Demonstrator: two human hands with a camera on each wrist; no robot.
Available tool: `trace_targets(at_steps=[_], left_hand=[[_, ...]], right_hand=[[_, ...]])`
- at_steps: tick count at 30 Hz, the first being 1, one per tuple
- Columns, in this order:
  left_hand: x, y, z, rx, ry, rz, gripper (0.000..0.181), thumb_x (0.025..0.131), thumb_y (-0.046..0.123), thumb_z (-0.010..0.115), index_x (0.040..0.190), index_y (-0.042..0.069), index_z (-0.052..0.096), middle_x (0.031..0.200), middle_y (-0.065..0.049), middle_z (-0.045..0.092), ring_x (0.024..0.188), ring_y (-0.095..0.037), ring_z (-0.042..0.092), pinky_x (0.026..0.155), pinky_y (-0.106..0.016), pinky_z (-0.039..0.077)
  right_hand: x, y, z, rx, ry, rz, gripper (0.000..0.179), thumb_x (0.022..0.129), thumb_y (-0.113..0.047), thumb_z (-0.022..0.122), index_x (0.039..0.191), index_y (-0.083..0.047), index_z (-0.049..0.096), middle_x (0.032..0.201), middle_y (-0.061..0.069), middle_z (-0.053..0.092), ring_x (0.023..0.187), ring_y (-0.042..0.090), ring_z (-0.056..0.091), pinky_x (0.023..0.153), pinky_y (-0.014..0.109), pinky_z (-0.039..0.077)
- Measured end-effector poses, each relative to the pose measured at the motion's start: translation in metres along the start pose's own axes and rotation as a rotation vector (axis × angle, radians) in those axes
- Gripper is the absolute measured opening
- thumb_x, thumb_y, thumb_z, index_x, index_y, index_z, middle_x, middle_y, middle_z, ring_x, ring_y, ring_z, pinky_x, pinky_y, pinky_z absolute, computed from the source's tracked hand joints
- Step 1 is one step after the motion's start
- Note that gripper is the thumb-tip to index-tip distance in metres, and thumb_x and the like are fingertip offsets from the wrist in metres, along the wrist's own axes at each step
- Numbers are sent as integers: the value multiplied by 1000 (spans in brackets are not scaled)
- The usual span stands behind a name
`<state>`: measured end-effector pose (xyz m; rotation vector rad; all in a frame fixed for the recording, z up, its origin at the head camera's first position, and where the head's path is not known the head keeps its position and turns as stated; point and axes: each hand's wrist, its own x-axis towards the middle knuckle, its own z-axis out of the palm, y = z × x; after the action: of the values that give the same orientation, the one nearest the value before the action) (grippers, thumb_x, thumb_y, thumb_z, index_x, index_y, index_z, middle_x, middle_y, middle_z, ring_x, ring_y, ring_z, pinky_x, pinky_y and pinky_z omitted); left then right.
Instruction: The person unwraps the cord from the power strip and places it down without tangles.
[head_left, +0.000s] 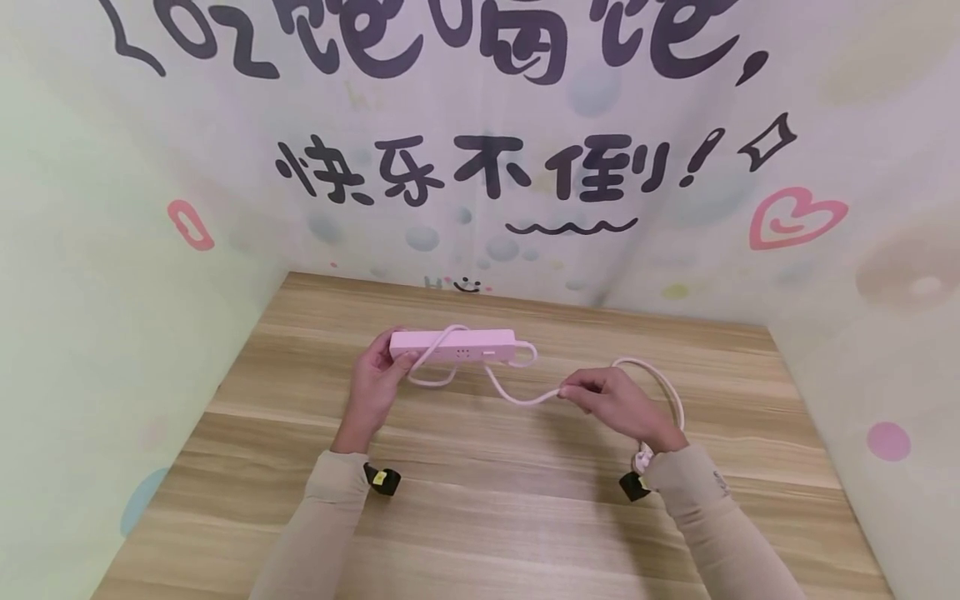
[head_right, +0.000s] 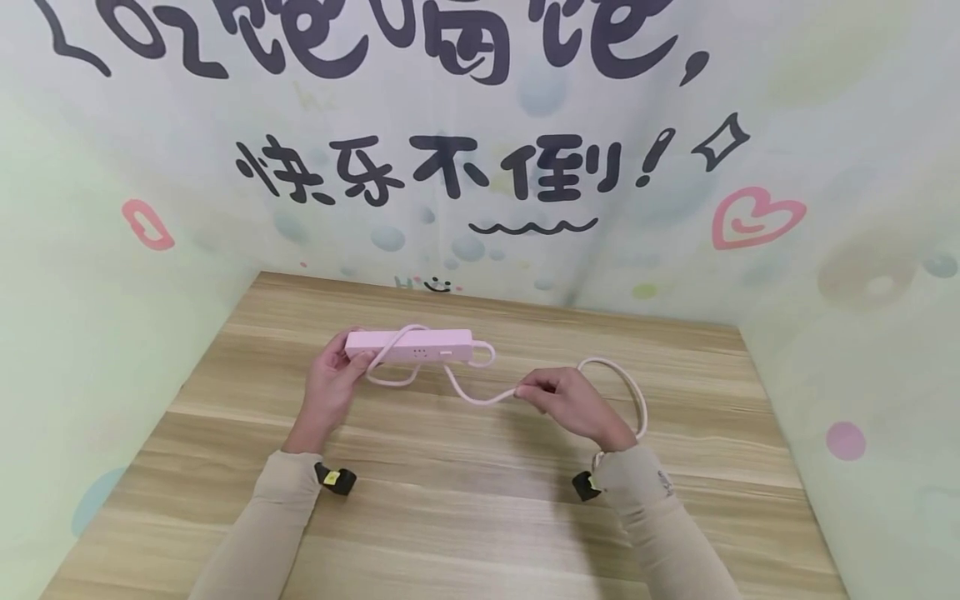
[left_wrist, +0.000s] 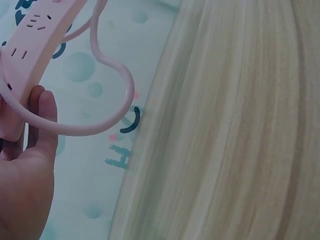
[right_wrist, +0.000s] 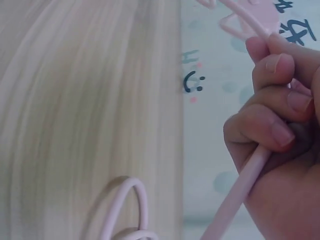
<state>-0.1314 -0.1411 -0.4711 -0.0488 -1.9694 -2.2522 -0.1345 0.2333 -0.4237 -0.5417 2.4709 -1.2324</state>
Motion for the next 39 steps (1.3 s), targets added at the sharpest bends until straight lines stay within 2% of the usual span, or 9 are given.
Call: trace_targets(at_steps=[7,11,14,19,22,26,29,34,39], left_hand=[[0,-1,-1,26,23,-7,46,96,-5,64,140,-9,50,117,3,63,106,-5,61,92,-14,55],[1,-3,-2,43,32,-2,47,96,-5,64,140,-10,50,119,-2,62,105,-4,61,90,-13,55],[1,-3,-2,60,33,9,46,95,-5,65,139,-10,51,117,0,63,104,-4,61,88,-13,55],[1,-4,-1,72,29,21,45,95,-4,66,138,-10,52,116,2,63,104,-4,61,89,-12,55],[1,-5,-1,60,21,16,45,95,-3,66,138,-10,52,117,1,63,105,-4,62,91,-14,56],[1,-6,-1,24,10,6,44,95,-3,66,137,-9,52,119,-4,62,105,-6,63,92,-18,58],[1,-7,-2,14,-1,6,44,96,-3,65,137,-9,52,122,-10,61,106,-6,63,93,-20,58],[1,-6,-3,16,-7,6,45,97,-3,64,139,-9,50,128,-17,58,107,-8,63,92,-22,59],[0,-4,-4,16,8,-9,45,97,-4,64,140,-8,50,129,-17,57,108,-9,63,93,-22,59]], right_hand=[[-6,-12,-7,19,-11,-42,14,101,-33,66,97,-24,76,65,-1,50,54,6,39,46,22,34],[-9,-19,-14,34,61,-35,16,100,-30,67,100,-18,78,69,-4,57,58,6,45,51,22,39],[-10,-24,-20,81,121,-1,20,100,-29,67,103,-12,77,72,-7,60,63,7,50,57,23,42],[-8,-31,-27,189,188,-44,24,102,-23,63,107,-2,73,68,-8,54,62,8,47,55,23,40],[-7,-35,-30,242,237,-72,24,103,-22,62,107,-1,72,67,-8,51,61,9,45,52,25,37],[-7,-39,-34,315,316,-72,22,103,-25,62,105,-6,73,66,-7,50,61,10,44,54,26,36],[-4,-42,-36,410,391,-74,19,102,-25,63,102,-10,74,66,-7,51,61,9,44,53,24,35],[3,-44,-43,611,564,-125,21,101,-24,65,98,-5,73,64,-5,50,57,9,41,51,23,30],[10,-40,-50,765,723,-140,21,99,-22,68,94,-2,72,64,-2,50,55,9,37,53,28,20]])
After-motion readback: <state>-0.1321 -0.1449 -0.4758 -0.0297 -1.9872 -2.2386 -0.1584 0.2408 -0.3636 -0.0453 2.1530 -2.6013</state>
